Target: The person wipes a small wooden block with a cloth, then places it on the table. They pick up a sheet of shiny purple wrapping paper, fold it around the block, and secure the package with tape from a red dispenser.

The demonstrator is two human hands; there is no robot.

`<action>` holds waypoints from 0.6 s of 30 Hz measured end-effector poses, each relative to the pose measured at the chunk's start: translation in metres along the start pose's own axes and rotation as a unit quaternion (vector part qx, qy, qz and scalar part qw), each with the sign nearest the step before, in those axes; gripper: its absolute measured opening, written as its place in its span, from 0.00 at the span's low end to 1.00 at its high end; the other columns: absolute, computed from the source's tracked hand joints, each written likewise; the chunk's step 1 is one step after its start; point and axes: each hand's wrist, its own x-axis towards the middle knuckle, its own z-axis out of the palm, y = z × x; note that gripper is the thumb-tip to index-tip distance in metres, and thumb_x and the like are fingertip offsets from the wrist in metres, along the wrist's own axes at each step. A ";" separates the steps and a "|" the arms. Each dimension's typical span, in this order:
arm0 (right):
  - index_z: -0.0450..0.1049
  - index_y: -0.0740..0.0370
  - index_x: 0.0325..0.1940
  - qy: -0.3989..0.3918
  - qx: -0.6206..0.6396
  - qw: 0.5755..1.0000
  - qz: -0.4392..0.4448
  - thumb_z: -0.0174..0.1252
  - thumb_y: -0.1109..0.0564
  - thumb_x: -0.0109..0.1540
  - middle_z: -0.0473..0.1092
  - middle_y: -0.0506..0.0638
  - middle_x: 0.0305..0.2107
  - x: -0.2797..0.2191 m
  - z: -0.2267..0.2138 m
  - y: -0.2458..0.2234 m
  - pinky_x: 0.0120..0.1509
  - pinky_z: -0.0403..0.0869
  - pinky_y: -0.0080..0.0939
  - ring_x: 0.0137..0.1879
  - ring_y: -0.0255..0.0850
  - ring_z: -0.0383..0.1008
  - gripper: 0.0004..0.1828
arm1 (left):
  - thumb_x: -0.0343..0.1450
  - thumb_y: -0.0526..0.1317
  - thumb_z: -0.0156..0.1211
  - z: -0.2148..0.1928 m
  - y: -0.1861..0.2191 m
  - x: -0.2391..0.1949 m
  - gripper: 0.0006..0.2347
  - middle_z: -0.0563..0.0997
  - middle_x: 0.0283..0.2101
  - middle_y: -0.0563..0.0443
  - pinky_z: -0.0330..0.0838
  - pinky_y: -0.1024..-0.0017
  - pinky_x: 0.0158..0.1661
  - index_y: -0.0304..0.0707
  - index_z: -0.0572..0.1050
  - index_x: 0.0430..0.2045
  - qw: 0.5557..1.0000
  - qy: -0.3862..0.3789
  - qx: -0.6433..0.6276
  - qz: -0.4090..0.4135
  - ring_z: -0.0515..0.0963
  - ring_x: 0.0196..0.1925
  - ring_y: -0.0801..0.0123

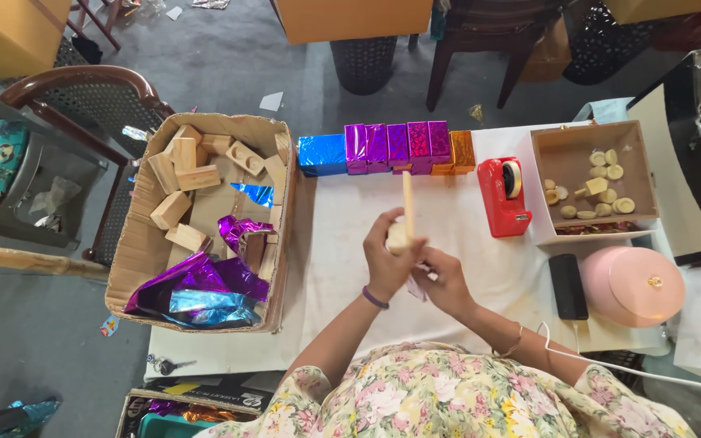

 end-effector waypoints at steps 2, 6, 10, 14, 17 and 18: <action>0.76 0.64 0.42 -0.008 -0.196 0.968 -0.155 0.62 0.66 0.57 0.76 0.52 0.36 0.001 -0.007 -0.006 0.45 0.76 0.36 0.41 0.42 0.78 0.09 | 0.66 0.47 0.70 -0.001 -0.021 0.003 0.20 0.77 0.27 0.57 0.72 0.77 0.30 0.34 0.76 0.46 0.987 -0.008 -0.087 -0.132 0.77 0.30 0.78; 0.78 0.60 0.40 -0.112 -0.372 0.807 -0.445 0.61 0.65 0.55 0.77 0.52 0.37 0.006 -0.016 -0.011 0.40 0.74 0.40 0.36 0.43 0.78 0.10 | 0.71 0.51 0.65 -0.006 -0.048 0.003 0.17 0.73 0.23 0.59 0.67 0.80 0.24 0.33 0.78 0.41 0.867 -0.165 -0.279 -0.378 0.72 0.23 0.79; 0.73 0.64 0.43 -0.019 -0.139 0.971 -0.194 0.58 0.66 0.60 0.74 0.50 0.38 -0.014 0.006 0.008 0.39 0.75 0.32 0.37 0.38 0.78 0.07 | 0.70 0.50 0.70 -0.006 -0.020 0.001 0.17 0.76 0.29 0.57 0.68 0.77 0.30 0.34 0.77 0.39 0.967 -0.114 -0.126 -0.190 0.72 0.30 0.79; 0.78 0.66 0.42 -0.012 0.181 0.980 0.077 0.57 0.66 0.67 0.75 0.49 0.31 -0.020 0.001 0.105 0.34 0.71 0.34 0.34 0.33 0.74 0.05 | 0.60 0.46 0.76 -0.008 0.034 0.003 0.22 0.78 0.35 0.48 0.73 0.69 0.37 0.35 0.76 0.42 0.988 -0.046 0.101 0.111 0.78 0.36 0.68; 0.77 0.64 0.44 -0.015 0.154 0.986 0.062 0.56 0.65 0.66 0.74 0.47 0.30 -0.007 -0.002 0.088 0.34 0.70 0.35 0.33 0.32 0.73 0.06 | 0.50 0.44 0.81 -0.006 0.027 0.006 0.27 0.74 0.30 0.43 0.69 0.61 0.35 0.34 0.75 0.38 0.972 -0.055 0.134 0.186 0.74 0.34 0.58; 0.77 0.63 0.46 -0.016 0.135 0.989 0.057 0.55 0.65 0.65 0.73 0.45 0.29 -0.003 -0.002 0.078 0.33 0.70 0.35 0.32 0.31 0.72 0.07 | 0.56 0.44 0.78 -0.004 0.016 0.005 0.23 0.76 0.33 0.46 0.71 0.64 0.36 0.34 0.75 0.40 0.987 -0.028 0.081 0.132 0.76 0.35 0.64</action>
